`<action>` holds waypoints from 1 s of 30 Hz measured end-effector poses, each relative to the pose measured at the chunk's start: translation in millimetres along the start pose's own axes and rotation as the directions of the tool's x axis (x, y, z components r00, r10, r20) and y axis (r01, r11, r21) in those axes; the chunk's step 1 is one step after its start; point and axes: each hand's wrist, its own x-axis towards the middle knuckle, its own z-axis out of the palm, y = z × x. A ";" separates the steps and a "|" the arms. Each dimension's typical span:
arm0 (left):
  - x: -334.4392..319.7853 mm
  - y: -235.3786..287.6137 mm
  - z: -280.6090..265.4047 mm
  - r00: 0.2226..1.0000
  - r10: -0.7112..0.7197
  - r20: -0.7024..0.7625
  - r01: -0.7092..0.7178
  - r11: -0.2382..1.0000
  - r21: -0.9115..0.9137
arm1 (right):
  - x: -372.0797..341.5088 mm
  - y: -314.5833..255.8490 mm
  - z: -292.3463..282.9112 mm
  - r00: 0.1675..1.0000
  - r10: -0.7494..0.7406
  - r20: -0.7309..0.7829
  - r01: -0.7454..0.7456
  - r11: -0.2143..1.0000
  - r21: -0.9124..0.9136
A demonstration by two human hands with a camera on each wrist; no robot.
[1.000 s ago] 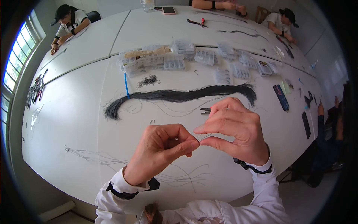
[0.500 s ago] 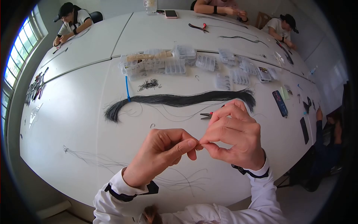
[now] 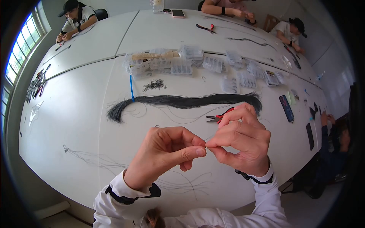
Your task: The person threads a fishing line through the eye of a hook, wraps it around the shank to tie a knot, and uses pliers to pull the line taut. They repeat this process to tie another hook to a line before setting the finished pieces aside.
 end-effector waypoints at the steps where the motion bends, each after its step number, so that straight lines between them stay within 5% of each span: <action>1: -0.2 0.9 0.1 0.999 -0.032 -0.017 0.032 0.999 -0.011 | -0.1 -0.9 0.9 1.000 -0.003 -0.002 0.003 1.000 -0.001; 16: -1.2 1.3 -2.2 0.998 -0.056 -0.021 0.055 0.997 -0.062 | -2.3 -3.2 5.6 0.999 -0.050 -0.021 0.048 0.996 -0.079; 25: -0.3 2.0 1.8 0.997 -0.029 -0.075 0.024 0.998 -0.055 | -0.3 -3.9 -1.1 0.982 0.176 0.072 -0.184 0.974 0.136; 30: -0.7 -0.1 3.1 0.998 -0.022 -0.067 0.019 0.999 -0.043 | -4.0 1.2 0.2 0.996 0.063 0.067 -0.069 0.993 0.096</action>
